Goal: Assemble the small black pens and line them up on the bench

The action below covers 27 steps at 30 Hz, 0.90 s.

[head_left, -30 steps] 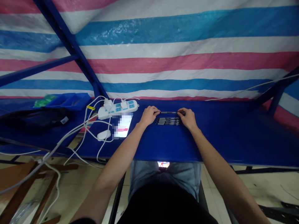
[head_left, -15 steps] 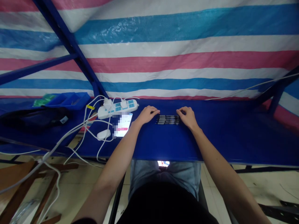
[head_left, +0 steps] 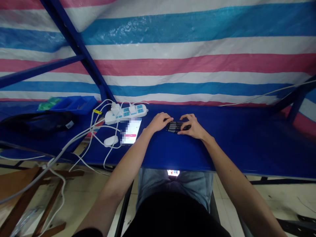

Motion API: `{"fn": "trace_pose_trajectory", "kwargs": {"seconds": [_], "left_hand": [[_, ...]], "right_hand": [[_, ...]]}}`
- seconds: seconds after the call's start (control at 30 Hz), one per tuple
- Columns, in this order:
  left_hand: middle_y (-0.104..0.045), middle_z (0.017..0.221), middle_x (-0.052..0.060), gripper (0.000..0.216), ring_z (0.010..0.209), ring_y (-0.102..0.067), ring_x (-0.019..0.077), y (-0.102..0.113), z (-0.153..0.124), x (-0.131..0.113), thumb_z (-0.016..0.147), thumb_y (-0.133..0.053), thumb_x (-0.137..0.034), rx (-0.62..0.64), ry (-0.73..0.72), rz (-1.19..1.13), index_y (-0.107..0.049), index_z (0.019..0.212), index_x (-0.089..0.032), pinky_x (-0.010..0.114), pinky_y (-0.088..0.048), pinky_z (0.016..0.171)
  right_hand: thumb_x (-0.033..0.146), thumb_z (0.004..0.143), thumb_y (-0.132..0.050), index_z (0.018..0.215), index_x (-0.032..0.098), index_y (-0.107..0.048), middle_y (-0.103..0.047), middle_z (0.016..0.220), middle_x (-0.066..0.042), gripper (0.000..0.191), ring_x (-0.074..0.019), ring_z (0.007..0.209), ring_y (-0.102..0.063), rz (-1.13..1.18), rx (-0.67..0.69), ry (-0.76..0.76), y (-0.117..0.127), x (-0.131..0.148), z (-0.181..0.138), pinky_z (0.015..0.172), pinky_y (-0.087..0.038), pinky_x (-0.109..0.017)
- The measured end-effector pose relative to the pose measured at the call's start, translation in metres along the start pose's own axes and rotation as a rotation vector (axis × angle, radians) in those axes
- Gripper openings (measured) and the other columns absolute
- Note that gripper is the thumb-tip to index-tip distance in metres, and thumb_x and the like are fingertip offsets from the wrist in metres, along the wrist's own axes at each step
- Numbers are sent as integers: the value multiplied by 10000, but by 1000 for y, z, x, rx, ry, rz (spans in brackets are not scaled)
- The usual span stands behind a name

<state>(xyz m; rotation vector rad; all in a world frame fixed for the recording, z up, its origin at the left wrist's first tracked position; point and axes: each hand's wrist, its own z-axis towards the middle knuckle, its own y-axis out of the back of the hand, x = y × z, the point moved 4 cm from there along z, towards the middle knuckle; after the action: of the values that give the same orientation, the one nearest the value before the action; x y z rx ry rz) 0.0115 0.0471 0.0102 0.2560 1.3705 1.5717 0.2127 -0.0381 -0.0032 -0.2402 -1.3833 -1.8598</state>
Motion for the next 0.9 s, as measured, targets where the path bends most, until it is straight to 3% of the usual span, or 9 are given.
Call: {"fn": "trace_pose_trajectory", "kwargs": {"seconds": [0.3,0.47,0.77,0.9], "left_hand": [[-780,1038,34,307,1004,-675,221,1,0,-4,1057,-540,-402,-8,-12,-15,-794,967,-253,395,-506,953],[-776,1110,45,299,1043,-673,223,7,0,-11,1065,-525,-383,-36,1,-34,-786,1047,-238,396,-502,971],[-787,1095,35,313,1030,-687,220,12,0,-18,1080,-492,-368,-74,-19,-77,-778,1048,-244,410,-507,967],[-794,1047,31,299,1003,-698,215,14,1,-19,1076,-504,-343,-107,-25,-103,-777,1008,-241,401,-511,946]], "right_hand": [[454,743,-901,775,328,-824,-610,1374,-34,151,-367,1310,-400,-10,57,0,-4,4,-1,1138,-302,-632],[379,760,-881,763,313,-827,-601,1441,-13,85,-372,1346,-372,28,61,-9,-2,4,0,1158,-277,-647],[365,788,-855,827,331,-833,-661,1397,-13,56,-331,1341,-451,144,-10,-46,7,-1,1,1175,-307,-608],[420,812,-836,818,321,-827,-706,1341,-26,100,-324,1318,-505,184,-112,-90,13,-11,1,1165,-317,-594]]}}
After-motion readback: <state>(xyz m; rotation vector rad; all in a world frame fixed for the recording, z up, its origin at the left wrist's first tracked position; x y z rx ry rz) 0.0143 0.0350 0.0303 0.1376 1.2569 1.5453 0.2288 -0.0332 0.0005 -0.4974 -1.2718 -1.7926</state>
